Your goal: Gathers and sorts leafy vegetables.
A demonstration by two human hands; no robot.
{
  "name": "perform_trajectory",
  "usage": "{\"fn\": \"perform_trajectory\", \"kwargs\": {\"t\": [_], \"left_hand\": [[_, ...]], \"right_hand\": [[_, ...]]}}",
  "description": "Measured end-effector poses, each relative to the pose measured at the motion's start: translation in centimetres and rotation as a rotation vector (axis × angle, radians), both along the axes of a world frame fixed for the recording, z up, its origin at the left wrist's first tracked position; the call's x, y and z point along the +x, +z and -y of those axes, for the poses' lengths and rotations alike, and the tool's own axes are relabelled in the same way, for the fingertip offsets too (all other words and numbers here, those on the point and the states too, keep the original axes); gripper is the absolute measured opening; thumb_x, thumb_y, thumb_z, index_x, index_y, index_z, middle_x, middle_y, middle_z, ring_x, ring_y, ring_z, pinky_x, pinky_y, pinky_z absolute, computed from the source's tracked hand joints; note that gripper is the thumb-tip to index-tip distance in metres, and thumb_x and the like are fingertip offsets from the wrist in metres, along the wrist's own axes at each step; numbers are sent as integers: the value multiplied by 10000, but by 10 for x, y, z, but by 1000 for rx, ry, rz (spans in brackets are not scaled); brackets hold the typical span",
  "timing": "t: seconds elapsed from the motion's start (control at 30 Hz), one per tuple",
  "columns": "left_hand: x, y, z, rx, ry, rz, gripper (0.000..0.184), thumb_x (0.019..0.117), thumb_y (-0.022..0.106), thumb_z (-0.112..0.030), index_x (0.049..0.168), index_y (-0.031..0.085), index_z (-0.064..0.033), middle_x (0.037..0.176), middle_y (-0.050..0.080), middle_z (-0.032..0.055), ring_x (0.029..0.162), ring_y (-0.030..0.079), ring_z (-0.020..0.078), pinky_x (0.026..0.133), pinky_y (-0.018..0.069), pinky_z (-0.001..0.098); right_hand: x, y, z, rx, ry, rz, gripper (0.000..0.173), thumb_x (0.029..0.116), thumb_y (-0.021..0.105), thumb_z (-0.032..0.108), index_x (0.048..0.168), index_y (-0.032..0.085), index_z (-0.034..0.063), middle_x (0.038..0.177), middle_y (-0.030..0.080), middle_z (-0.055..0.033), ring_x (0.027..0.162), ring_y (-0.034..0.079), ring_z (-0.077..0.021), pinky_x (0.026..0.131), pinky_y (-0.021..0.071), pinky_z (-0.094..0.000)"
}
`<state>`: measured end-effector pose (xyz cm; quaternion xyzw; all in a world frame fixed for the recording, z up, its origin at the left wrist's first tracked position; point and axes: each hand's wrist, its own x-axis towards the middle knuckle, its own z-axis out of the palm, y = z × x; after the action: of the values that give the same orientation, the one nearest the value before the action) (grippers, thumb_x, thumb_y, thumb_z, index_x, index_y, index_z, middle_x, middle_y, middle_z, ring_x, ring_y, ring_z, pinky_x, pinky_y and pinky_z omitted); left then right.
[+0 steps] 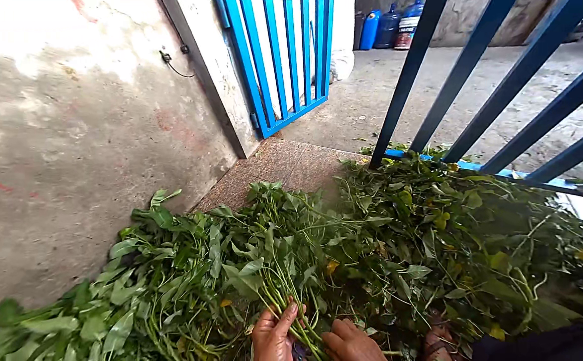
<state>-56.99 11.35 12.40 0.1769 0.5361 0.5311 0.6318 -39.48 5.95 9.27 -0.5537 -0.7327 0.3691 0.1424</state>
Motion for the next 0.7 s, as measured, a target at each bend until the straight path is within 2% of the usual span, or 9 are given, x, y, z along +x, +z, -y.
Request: {"fn": "perform_trajectory", "kwargs": {"t": [0.2,0.4,0.5,0.57,0.63,0.7], "left_hand": [[0,-3,-1,11,-32,-16,129,939,625,105,1066,618,79,905,741,220,753,751,306,664,642,417],[1,-3,-4,-78,-54,42,159,970,589,98,1127,573,75,1007,744,238,824,762,332,718,647,436],[0,2,-5,-106,-145,19,177,990,563,85,1167,565,87,948,744,229,789,760,323,717,650,430],[-2,1,-6,-88,-170,-17,140,990,546,97,1128,563,89,878,741,209,746,756,304,695,651,417],[-2,-1,-8,-81,-94,-74,105,1000,530,90,1102,549,77,844,737,182,716,752,278,678,650,405],[-2,-4,-13,-96,19,-111,97,1013,515,76,1108,528,61,825,729,155,695,746,254,662,652,403]], "right_hand": [[1,3,-4,18,-9,11,313,1036,506,149,1262,702,57,1110,675,-226,1100,648,-418,902,553,-564],[-2,2,-6,50,-9,-48,313,1042,501,156,1263,703,64,1076,677,-220,1074,652,-413,891,553,-556],[-3,4,-6,-13,-3,-135,314,1049,496,151,1255,695,23,1094,675,-235,1089,653,-412,926,549,-551],[0,0,-14,-70,3,-240,334,1068,500,234,1206,702,5,1096,670,-227,1098,644,-394,958,530,-543],[7,-9,-42,-100,-96,-349,423,1065,522,366,1238,699,24,1168,679,-197,1147,633,-334,1021,502,-508],[20,-21,-90,-152,-304,-443,471,1061,496,376,1350,615,25,1308,623,-178,1217,614,-272,1049,510,-451]]}}
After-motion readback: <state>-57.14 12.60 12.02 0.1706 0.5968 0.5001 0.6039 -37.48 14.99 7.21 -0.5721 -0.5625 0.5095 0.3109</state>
